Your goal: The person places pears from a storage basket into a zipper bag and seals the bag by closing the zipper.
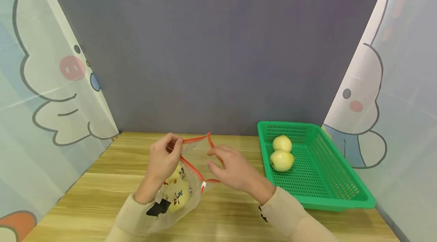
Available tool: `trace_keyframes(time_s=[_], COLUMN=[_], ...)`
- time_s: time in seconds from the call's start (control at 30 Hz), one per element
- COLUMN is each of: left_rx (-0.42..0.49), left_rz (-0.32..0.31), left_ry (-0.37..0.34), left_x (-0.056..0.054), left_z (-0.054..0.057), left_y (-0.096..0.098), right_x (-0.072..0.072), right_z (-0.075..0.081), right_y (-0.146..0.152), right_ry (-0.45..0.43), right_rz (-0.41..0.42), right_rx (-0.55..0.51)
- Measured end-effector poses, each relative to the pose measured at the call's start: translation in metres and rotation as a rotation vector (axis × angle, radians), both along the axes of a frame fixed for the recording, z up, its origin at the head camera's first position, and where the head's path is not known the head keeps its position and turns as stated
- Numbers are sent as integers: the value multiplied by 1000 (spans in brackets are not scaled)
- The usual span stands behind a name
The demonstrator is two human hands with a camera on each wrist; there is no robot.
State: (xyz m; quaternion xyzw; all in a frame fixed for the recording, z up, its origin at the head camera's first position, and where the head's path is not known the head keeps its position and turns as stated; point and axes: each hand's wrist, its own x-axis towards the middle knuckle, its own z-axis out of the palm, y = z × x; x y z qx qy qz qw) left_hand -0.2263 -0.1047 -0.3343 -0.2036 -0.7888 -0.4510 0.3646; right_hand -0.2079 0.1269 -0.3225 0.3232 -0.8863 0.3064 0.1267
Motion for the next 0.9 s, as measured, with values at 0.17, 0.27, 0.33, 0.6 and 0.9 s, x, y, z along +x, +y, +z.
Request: trace_keyframes(time_s=[0.17,0.27,0.33,0.6,0.9], left_rx=[-9,-9,-7,-11,-14], left_rz=[-8,-11,-14,-13,-6], left_ry=[12,20,21,1,-4], left_x=[0,-1,-1,0,-1], left_z=[1,1,0,0,-1], left_y=[0,0,0,-1,0], right_x=[-1,-2,-2,-4,-11], right_z=[-2,-1,0,1,-3], right_y=[1,3,4,15,29], right_ry=[96,155,175,251,330], right_rz=[31,44,48,34,12], right_rx=[24,73,110,251,431])
